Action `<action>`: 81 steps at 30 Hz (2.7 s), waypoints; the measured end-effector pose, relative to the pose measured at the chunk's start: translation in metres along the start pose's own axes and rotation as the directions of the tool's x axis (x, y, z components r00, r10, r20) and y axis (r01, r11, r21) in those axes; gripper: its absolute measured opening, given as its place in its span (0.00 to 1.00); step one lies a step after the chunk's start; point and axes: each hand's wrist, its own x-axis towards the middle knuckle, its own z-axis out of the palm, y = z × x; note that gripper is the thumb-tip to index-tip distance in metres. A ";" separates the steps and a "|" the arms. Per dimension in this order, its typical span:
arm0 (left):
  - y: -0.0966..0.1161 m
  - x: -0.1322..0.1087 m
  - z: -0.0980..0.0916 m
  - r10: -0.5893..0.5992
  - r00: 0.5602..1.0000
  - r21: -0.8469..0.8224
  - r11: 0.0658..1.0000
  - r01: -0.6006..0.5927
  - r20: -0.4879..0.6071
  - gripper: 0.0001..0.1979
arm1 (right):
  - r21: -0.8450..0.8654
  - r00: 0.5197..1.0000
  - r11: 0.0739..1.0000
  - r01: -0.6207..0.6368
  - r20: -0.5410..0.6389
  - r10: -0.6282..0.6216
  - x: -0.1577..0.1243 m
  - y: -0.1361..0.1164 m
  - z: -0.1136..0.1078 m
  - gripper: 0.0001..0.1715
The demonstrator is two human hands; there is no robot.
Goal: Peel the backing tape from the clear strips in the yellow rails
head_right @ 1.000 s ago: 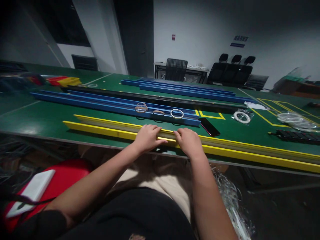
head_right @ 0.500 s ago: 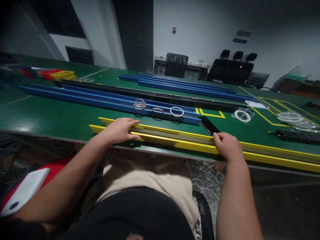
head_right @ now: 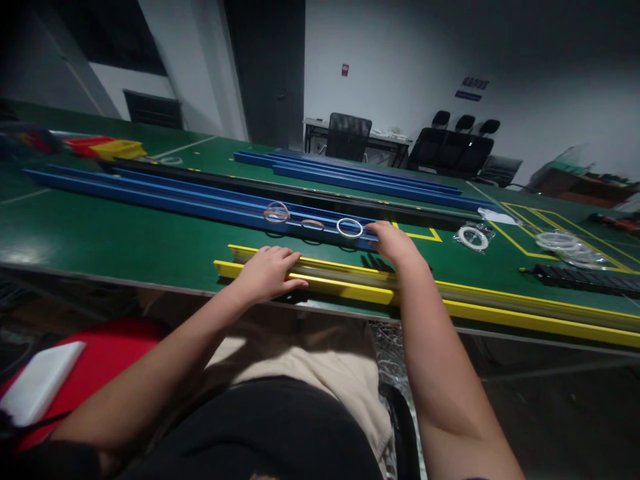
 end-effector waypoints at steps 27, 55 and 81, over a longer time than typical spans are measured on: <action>0.016 0.004 -0.026 -0.350 0.918 -0.848 0.529 0.030 -0.186 0.13 | 0.097 0.939 0.942 0.321 -0.160 -0.303 -0.049 -0.165 -0.027 0.15; -0.008 -0.013 -0.030 -0.501 0.860 -0.860 0.476 0.185 -0.092 0.14 | 0.235 0.948 0.920 0.314 -0.131 -0.290 -0.035 -0.187 -0.010 0.14; -0.147 -0.058 0.003 -0.652 0.721 -0.503 0.554 0.663 0.233 0.24 | -0.208 0.860 0.978 0.006 0.501 0.101 0.042 -0.218 -0.010 0.29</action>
